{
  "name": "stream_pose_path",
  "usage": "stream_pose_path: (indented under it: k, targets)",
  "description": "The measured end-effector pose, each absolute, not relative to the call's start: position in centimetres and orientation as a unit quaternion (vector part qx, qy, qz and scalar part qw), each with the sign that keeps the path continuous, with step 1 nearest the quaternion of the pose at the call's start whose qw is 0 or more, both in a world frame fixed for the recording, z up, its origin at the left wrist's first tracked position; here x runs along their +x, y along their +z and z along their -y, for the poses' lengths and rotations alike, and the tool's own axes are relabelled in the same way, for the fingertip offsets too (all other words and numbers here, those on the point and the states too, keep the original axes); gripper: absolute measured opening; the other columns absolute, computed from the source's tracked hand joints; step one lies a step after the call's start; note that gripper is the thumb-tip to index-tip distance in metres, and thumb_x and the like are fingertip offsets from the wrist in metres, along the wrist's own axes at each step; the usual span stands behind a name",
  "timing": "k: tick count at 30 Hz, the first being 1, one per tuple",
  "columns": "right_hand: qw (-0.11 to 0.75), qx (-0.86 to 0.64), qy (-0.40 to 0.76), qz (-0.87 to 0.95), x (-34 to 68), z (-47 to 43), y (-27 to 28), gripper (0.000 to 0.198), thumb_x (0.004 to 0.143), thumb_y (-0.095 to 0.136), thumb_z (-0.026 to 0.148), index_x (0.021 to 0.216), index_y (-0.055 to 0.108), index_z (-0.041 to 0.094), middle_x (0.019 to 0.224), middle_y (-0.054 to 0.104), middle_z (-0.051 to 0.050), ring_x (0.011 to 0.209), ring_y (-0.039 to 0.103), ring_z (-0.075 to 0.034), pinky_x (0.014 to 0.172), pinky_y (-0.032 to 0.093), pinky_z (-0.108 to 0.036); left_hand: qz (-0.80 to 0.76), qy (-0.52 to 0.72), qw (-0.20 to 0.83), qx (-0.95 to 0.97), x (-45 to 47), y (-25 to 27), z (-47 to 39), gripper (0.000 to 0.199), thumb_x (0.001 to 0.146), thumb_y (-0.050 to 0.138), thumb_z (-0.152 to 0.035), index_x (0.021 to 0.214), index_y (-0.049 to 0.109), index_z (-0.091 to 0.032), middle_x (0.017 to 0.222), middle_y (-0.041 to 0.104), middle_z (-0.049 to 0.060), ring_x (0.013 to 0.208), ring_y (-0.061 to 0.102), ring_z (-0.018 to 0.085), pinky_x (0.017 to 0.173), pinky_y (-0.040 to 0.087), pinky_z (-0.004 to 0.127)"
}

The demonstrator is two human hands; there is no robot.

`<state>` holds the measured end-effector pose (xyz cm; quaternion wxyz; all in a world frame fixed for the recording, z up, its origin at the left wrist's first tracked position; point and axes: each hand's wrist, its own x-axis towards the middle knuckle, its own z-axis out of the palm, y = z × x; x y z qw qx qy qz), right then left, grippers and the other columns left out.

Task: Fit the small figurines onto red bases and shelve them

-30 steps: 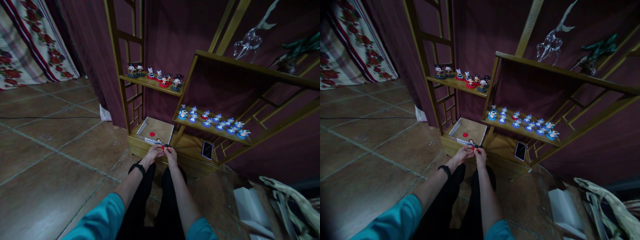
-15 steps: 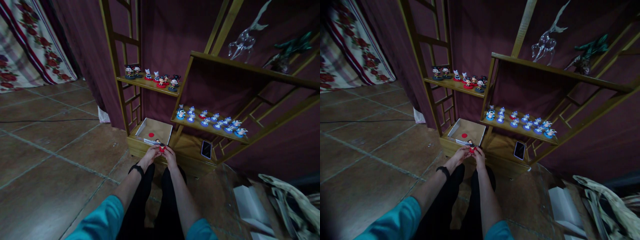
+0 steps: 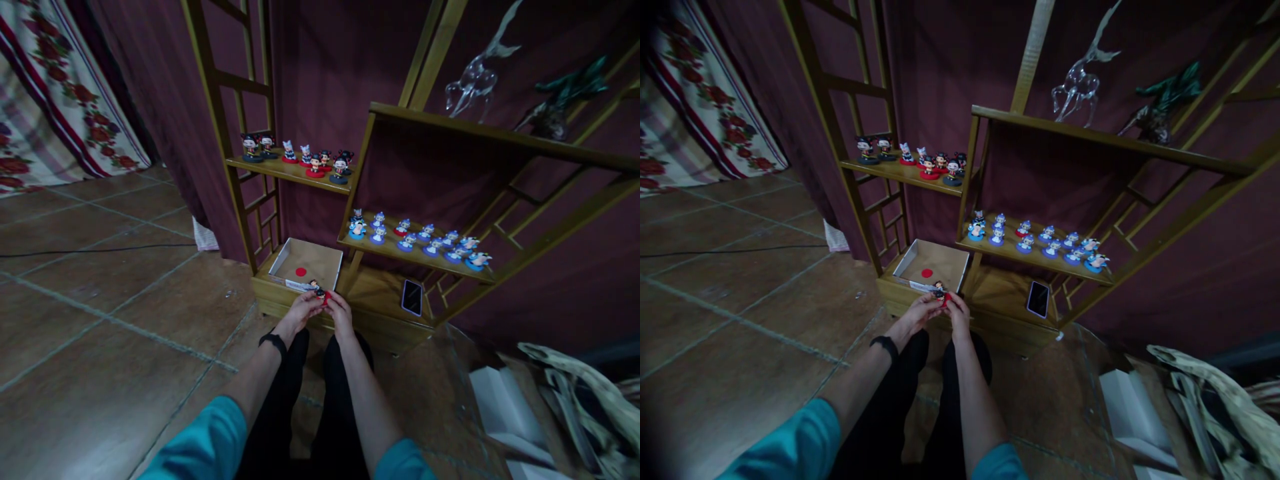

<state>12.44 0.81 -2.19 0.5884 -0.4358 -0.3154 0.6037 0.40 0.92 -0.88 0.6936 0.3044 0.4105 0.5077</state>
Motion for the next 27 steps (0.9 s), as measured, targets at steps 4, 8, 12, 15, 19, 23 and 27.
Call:
stream_pose_path:
  k: [4, 8, 12, 15, 19, 23, 27]
  targets:
    - [0.588, -0.422, 0.606, 0.330, 12.5, -0.7, -2.3, 0.038, 0.059, 0.067, 0.031, 0.096, 0.064, 0.022, 0.095, 0.068, -0.003, 0.078, 0.062, -0.017, 0.069, 0.049, -0.029, -0.402, 0.510, 0.693, 0.314, 0.3, -1.2, -1.1, 0.032, 0.056, 0.075, -0.022, 0.085, 0.063, -0.014, 0.075, 0.065, 0.003, 0.061, 0.060, 0.009, 0.059, 0.044, 0.018]
    - [0.585, -0.418, 0.609, 0.333, 12.6, -0.7, -2.4, 0.038, 0.059, 0.067, 0.030, 0.096, 0.064, 0.022, 0.094, 0.068, -0.003, 0.077, 0.062, -0.016, 0.069, 0.048, -0.029, -0.401, 0.510, 0.692, 0.315, 0.2, -1.6, -1.3, 0.031, 0.057, 0.075, -0.020, 0.084, 0.063, -0.013, 0.073, 0.065, 0.004, 0.061, 0.059, 0.009, 0.057, 0.044, 0.017]
    - [0.583, -0.402, 0.620, 0.338, 12.7, -0.6, -2.3, 0.038, 0.059, 0.066, 0.028, 0.097, 0.063, 0.023, 0.097, 0.067, -0.002, 0.081, 0.061, -0.016, 0.071, 0.047, -0.029, -0.395, 0.519, 0.692, 0.310, 0.2, -1.6, -1.3, 0.031, 0.055, 0.074, -0.016, 0.084, 0.063, -0.014, 0.074, 0.065, 0.004, 0.064, 0.060, 0.009, 0.061, 0.045, 0.019]
    - [0.582, -0.386, 0.627, 0.346, 12.8, -0.4, -1.9, 0.036, 0.061, 0.064, 0.025, 0.097, 0.063, 0.024, 0.098, 0.067, -0.001, 0.085, 0.060, -0.016, 0.074, 0.046, -0.027, -0.383, 0.528, 0.690, 0.313, 0.2, -1.5, -1.2, 0.031, 0.055, 0.073, -0.012, 0.084, 0.063, -0.015, 0.075, 0.064, 0.003, 0.065, 0.059, 0.010, 0.064, 0.046, 0.021]
    - [0.581, -0.373, 0.630, 0.356, 12.8, -0.2, -1.5, 0.035, 0.061, 0.064, 0.024, 0.096, 0.063, 0.024, 0.098, 0.067, -0.002, 0.087, 0.060, -0.017, 0.074, 0.046, -0.028, -0.381, 0.535, 0.685, 0.316, 0.3, -1.3, -1.1, 0.030, 0.053, 0.071, -0.007, 0.081, 0.064, -0.014, 0.077, 0.064, 0.003, 0.065, 0.059, 0.010, 0.064, 0.047, 0.022]
    - [0.582, -0.380, 0.630, 0.347, 12.7, -0.1, -1.1, 0.035, 0.061, 0.064, 0.024, 0.096, 0.064, 0.024, 0.098, 0.067, -0.002, 0.087, 0.060, -0.017, 0.074, 0.046, -0.029, -0.381, 0.533, 0.687, 0.314, 0.3, -1.3, -1.1, 0.029, 0.055, 0.070, -0.007, 0.083, 0.064, -0.014, 0.078, 0.065, 0.004, 0.066, 0.060, 0.010, 0.065, 0.047, 0.021]
    - [0.578, -0.398, 0.632, 0.329, 12.7, -0.1, -1.1, 0.035, 0.061, 0.064, 0.025, 0.096, 0.063, 0.023, 0.097, 0.067, -0.002, 0.083, 0.062, -0.016, 0.073, 0.047, -0.029, -0.378, 0.527, 0.700, 0.299, 0.3, -1.3, -1.1, 0.029, 0.059, 0.071, -0.011, 0.088, 0.064, -0.013, 0.080, 0.066, 0.005, 0.067, 0.061, 0.010, 0.066, 0.048, 0.021]
